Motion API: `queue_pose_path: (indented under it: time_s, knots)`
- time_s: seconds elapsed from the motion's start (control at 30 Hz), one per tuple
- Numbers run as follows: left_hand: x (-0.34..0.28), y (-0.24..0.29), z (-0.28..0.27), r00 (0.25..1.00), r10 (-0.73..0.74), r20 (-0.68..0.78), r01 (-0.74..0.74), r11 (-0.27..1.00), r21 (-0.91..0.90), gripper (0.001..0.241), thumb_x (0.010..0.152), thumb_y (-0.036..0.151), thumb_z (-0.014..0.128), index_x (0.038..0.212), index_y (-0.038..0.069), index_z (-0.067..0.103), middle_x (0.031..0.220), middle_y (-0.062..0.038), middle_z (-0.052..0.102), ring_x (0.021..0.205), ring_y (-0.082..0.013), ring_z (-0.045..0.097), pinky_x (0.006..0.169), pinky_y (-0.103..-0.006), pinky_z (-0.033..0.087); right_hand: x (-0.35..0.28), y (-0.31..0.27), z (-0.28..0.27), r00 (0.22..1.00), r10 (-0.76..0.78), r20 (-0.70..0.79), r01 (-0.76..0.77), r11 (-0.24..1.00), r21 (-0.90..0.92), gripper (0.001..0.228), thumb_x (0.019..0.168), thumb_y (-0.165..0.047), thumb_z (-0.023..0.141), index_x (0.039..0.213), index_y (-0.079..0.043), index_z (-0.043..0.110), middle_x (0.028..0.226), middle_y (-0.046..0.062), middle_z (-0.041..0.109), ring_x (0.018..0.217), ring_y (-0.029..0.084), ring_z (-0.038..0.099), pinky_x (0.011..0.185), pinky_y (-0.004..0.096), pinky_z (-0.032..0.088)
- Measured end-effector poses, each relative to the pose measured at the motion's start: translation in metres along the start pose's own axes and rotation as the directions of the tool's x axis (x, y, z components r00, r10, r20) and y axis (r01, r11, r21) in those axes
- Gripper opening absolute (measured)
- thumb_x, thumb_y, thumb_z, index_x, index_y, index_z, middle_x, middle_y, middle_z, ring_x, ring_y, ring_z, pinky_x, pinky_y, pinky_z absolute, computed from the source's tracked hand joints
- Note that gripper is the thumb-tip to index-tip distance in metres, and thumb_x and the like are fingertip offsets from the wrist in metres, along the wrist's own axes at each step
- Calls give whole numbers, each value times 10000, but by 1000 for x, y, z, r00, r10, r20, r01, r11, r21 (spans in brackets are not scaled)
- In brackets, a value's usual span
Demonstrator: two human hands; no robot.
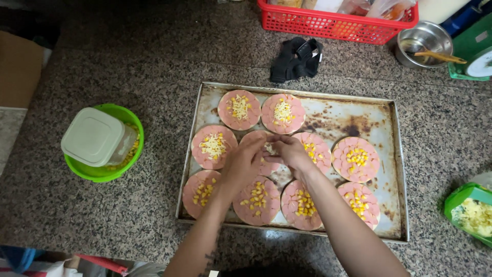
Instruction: Adding toppings to mini pizzas and frying sausages in a pan.
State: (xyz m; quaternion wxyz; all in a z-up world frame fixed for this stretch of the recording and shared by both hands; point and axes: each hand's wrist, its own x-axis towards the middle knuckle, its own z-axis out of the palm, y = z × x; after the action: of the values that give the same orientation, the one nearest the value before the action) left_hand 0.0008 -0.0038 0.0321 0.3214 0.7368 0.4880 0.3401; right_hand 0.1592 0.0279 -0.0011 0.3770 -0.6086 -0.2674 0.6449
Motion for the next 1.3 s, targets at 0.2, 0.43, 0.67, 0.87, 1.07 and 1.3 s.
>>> queue_pose_path:
  time_s: [0.2,0.43,0.67,0.87,1.07,1.3]
  knots:
    - [9,16,-2,996,89,-23,-85,986,140,123,776,96,607,873,42,661,899,-125,586,948,-308,574,845,-377,461,-15,-9,7,995,14,96,-3,994,-111,313,805,0,589,1100,105,578,948,251,563,822,330,642,727,462,580]
    - [8,-4,4,989,143,20,-144,964,224,189,849,83,504,990,14,610,992,-146,585,1050,-307,547,912,-370,432,2,3,-2,991,-43,127,69,976,-207,233,803,-4,625,1004,114,618,829,229,615,732,280,657,686,395,591]
    - [8,4,1,996,-94,11,88,961,262,142,868,129,499,879,41,610,909,-148,592,949,-346,581,800,-425,477,15,18,-18,991,-107,78,121,970,-211,208,812,3,583,981,119,611,783,248,606,628,260,652,593,340,595]
    - [1,-22,10,985,-168,31,158,966,207,145,846,150,515,895,101,642,890,-113,620,922,-322,607,773,-422,496,6,7,-20,996,-89,28,92,987,-130,226,805,38,533,992,148,599,803,227,560,651,265,652,620,363,600]
    - [0,-13,-1,980,-198,-14,198,977,81,197,873,128,499,976,103,665,897,-128,663,905,-326,632,775,-416,493,20,22,-19,987,-132,96,148,972,-184,193,771,16,622,936,116,620,706,210,600,548,223,643,524,297,595]
    - [-7,-35,-4,972,-231,-45,235,961,143,244,849,185,491,1005,154,676,938,-76,657,931,-288,625,801,-378,486,13,7,-27,996,-90,-13,89,993,-78,170,833,-63,577,938,59,633,690,169,594,554,176,630,477,253,574]
